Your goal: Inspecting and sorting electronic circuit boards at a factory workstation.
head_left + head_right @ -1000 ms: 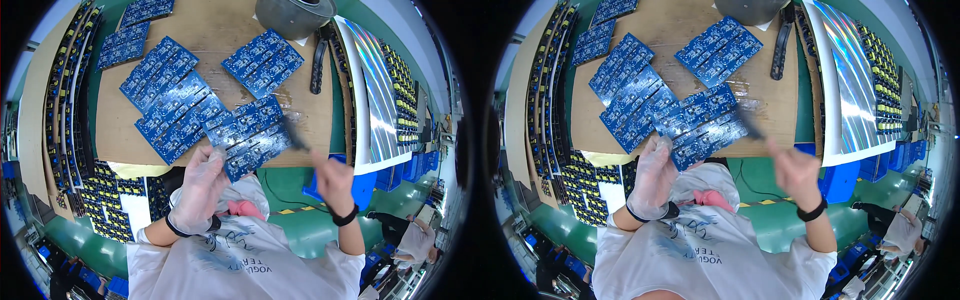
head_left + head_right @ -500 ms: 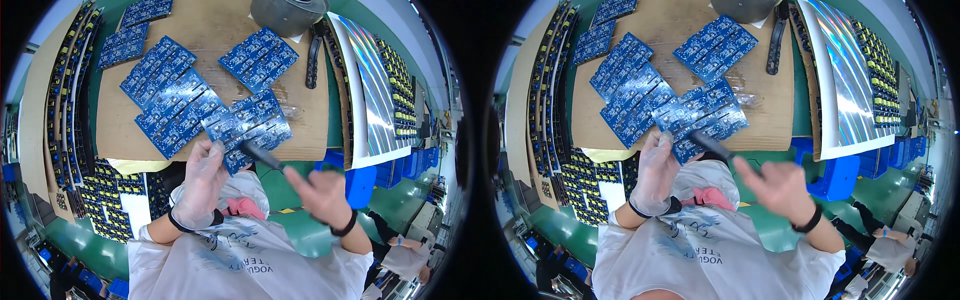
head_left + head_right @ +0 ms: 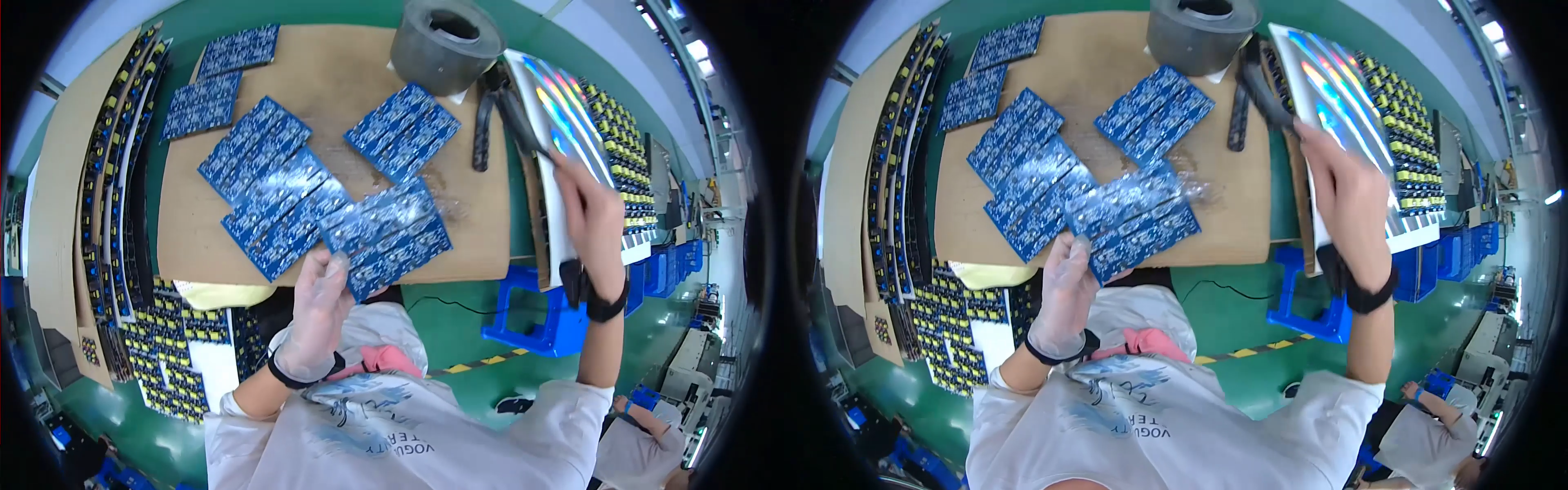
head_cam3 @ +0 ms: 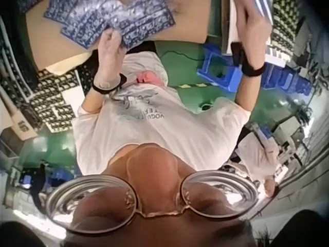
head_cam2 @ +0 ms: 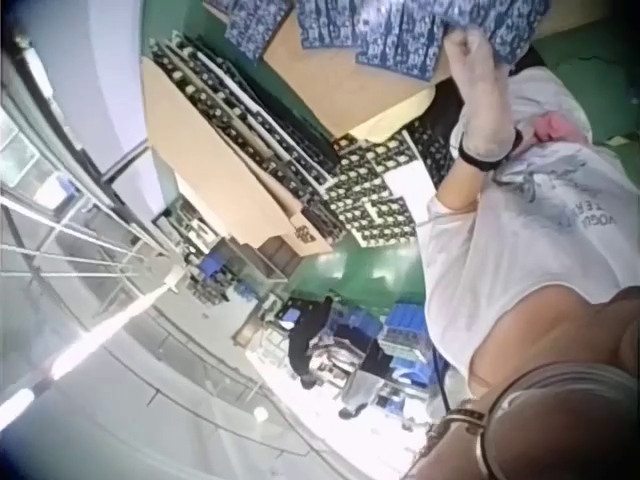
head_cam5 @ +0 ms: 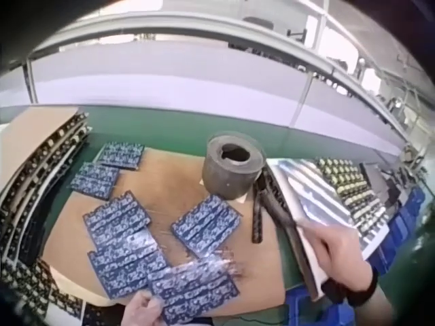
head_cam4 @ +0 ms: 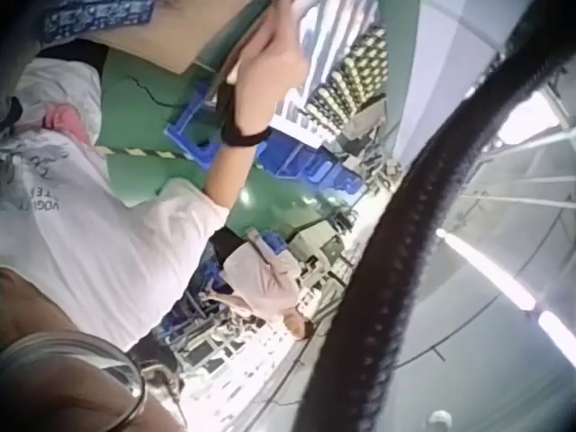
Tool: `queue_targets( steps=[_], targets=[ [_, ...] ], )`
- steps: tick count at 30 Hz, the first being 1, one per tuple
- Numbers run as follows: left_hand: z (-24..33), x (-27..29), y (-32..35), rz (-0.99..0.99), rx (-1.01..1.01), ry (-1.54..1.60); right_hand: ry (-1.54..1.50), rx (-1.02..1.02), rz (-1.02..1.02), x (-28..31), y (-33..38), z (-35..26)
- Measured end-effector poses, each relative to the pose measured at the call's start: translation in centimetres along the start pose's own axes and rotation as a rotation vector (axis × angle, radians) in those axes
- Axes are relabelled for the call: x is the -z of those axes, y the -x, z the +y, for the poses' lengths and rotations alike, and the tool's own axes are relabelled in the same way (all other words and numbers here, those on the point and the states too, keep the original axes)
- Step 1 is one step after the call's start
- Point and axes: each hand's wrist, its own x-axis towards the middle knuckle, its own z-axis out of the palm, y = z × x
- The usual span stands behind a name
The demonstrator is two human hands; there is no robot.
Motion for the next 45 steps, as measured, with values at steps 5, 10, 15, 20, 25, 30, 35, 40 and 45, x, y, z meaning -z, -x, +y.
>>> queue_targets(
  steps=[5, 10, 15, 20, 25, 30, 35, 40, 45],
  targets=[
    [-0.4, 0.0, 0.6, -0.005, -0.050, -0.045, 0.405, 0.030, 0.178, 0.8, -10.2, 2.0],
    [-0.6, 0.0, 0.6, -0.015, -0.044, -0.087, 0.477, 0.439, 0.029, -4.0, -18.7, 5.5],
    [-0.1, 0.2, 0.7, 0.013, -0.049, -0.099, 0.462, 0.322, -0.144, -6.3, -21.1, 3.0],
    [0.0, -0.3, 0.6, -0.014, -0.049, -0.084, 0.388, 0.084, -0.095, -0.6, -17.7, 2.6],
    [0.1, -0.8, 0.3, -0.038, -0.007, 0.012, 0.262, 0.046, -0.020, -3.1, -13.0, 3.5],
    [-0.1, -0.6, 0.1, -0.057, 0.015, 0.027, 0.113, 0.058, 0.163, -4.4, -11.8, 3.0],
    [-0.7, -1.2, -0.1, -0.021, 0.029, 0.114, 0.133, 0.021, 0.136, -4.6, -11.5, 2.3],
    [0.3, -2.2, -1.0, -0.026, 0.094, 0.207, 0.113, 0.056, 0.170, -4.5, -9.8, 1.9],
    [0.5, -2.0, -0.7, 0.045, -0.027, 0.222, -0.223, -0.017, 0.082, -2.3, -4.4, -3.3]
  ],
)
